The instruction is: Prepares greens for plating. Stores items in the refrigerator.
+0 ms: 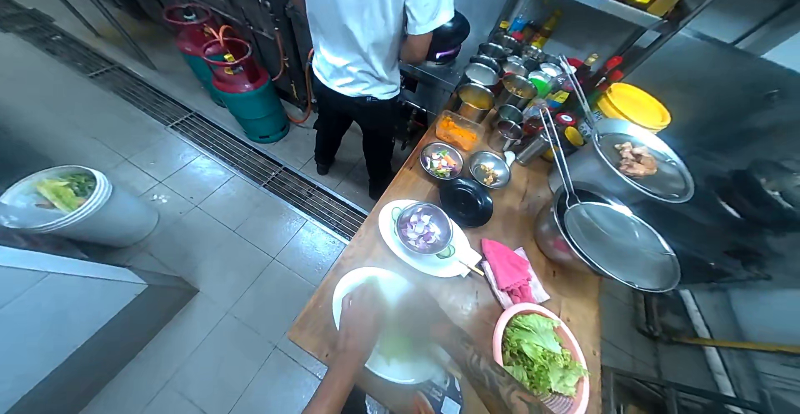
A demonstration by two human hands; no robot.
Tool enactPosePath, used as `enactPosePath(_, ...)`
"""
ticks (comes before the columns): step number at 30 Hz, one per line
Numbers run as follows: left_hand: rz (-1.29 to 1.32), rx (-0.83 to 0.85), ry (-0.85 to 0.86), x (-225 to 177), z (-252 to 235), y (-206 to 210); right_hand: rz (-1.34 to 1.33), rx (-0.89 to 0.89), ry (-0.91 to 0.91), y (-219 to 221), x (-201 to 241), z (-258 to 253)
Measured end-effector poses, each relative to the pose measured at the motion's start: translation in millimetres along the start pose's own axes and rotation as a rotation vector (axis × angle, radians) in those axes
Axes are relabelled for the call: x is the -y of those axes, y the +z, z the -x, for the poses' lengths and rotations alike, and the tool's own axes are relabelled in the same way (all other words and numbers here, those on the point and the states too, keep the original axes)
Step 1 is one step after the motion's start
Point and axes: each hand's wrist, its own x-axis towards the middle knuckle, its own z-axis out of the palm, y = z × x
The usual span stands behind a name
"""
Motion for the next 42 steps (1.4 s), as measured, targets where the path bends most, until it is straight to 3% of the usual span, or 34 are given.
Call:
enactPosePath(6, 0.082, -0.009, 0.059, 9, 5, 0, 0.068, -0.209, 0.213, 16, 3, -5)
enactPosePath(11, 0.046, -0.165, 0.139, 14, 24, 0, 0.037, -0.355, 0.269, 24, 8, 6)
enactPosePath(15, 0.007, -0.244, 0.123, 14, 33, -7, 0.071, -0.301, 0.249, 19, 11, 20)
enactPosePath(18, -0.025, -0.272, 0.099, 16, 34, -6, 0.083, -0.374, 0.166, 26, 8, 9)
enactPosePath(24, -0.057, -0.167, 0.141, 31, 36, -2, -0.018, -0.321, 0.127, 28, 23, -34)
enactPosePath(34, -0.076, -0.058, 0.092, 30, 25, -8, -0.026, -0.274, 0.412, 3, 48, -28)
enactPosePath(42, -0.109, 0.033, -0.004, 25, 23, -11, 0.031, -0.187, 0.441, -15, 64, -17)
